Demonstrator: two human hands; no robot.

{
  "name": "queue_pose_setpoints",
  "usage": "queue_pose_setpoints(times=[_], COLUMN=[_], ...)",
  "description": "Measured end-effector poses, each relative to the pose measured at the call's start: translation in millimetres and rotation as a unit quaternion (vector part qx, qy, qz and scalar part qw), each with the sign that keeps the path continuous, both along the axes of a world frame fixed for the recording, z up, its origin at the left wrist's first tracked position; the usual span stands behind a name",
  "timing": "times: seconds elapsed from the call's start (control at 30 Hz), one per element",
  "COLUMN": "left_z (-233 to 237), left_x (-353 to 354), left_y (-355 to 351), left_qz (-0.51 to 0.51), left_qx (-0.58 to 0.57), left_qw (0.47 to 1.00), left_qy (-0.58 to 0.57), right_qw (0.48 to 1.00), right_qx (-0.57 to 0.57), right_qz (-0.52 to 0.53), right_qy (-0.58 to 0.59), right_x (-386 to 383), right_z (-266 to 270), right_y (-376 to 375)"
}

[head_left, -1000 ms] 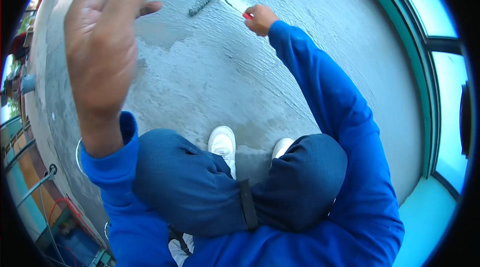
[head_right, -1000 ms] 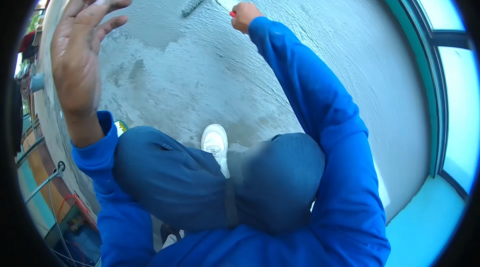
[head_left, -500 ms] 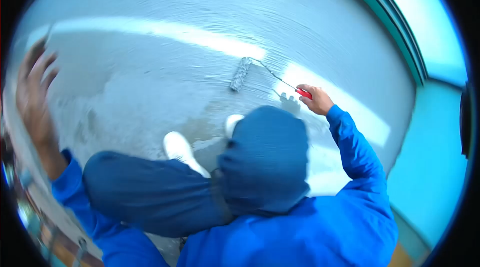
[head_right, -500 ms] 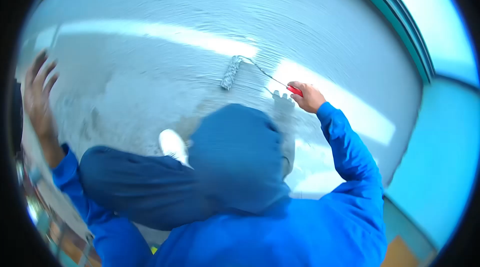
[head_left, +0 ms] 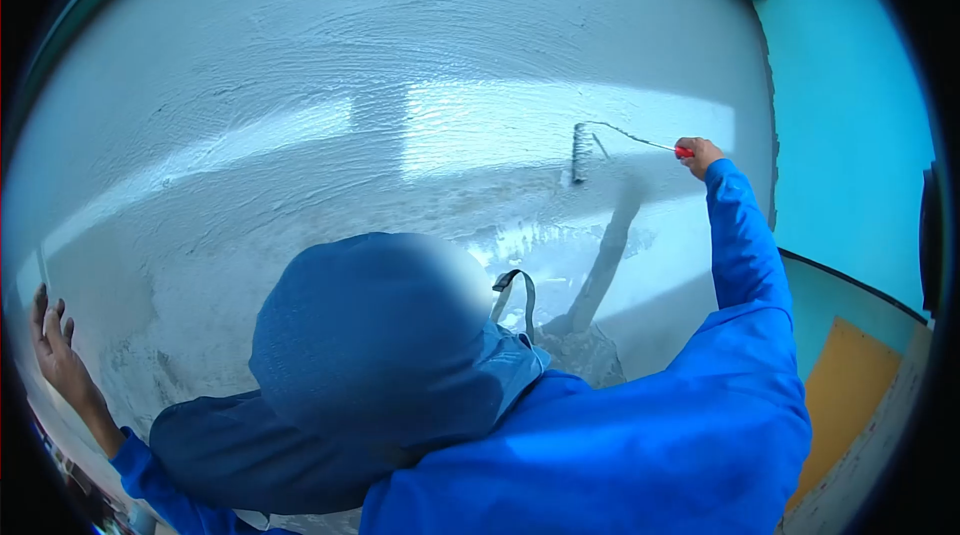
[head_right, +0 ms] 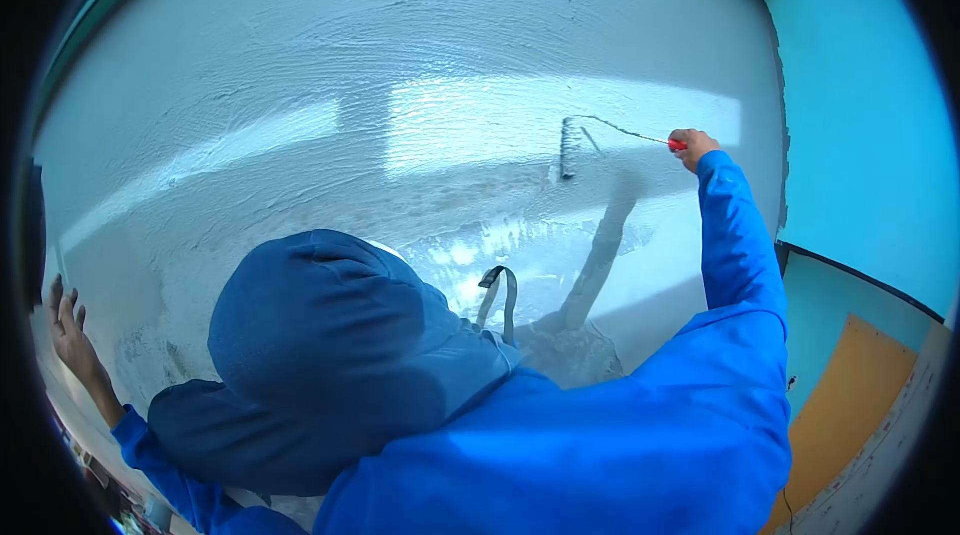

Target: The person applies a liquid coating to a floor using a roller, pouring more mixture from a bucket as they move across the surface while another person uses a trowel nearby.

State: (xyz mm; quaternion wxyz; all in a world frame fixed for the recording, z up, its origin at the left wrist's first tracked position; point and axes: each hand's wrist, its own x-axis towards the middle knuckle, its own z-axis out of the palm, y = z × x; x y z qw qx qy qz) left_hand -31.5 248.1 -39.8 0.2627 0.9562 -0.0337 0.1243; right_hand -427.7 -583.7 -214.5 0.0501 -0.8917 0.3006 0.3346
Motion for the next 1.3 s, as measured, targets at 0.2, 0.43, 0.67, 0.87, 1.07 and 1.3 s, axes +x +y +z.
queue_pose_setpoints(times=[0.2,0.43,0.67,0.87,1.07,1.3], left_z=[-5,-2,4,6,4,1], left_x=[7,-3,-11,-17,-15,-6], left_y=[4,-3,-17,-29,-17,48], left_qz=[-0.007,-0.009,-0.044,-0.086,-0.050,-0.041], left_qx=[-0.006,0.024,0.030,0.024,0.004,0.248], left_qw=[1.000,0.999,0.998,0.996,0.999,0.966], left_qy=[0.024,0.028,0.017,0.014,-0.015,0.068], right_qw=[0.999,0.989,0.952,0.901,0.819,0.848], right_qx=[0.048,0.124,0.222,0.268,0.312,0.252], right_qz=[-0.023,0.030,0.172,0.287,0.402,0.405], right_qy=[0.010,-0.070,-0.124,-0.185,-0.265,-0.229], right_x=[-25,57,244,378,473,563], right_z=[14,-25,-64,-87,-98,-178], right_y=[-79,-48,104,290,443,489])
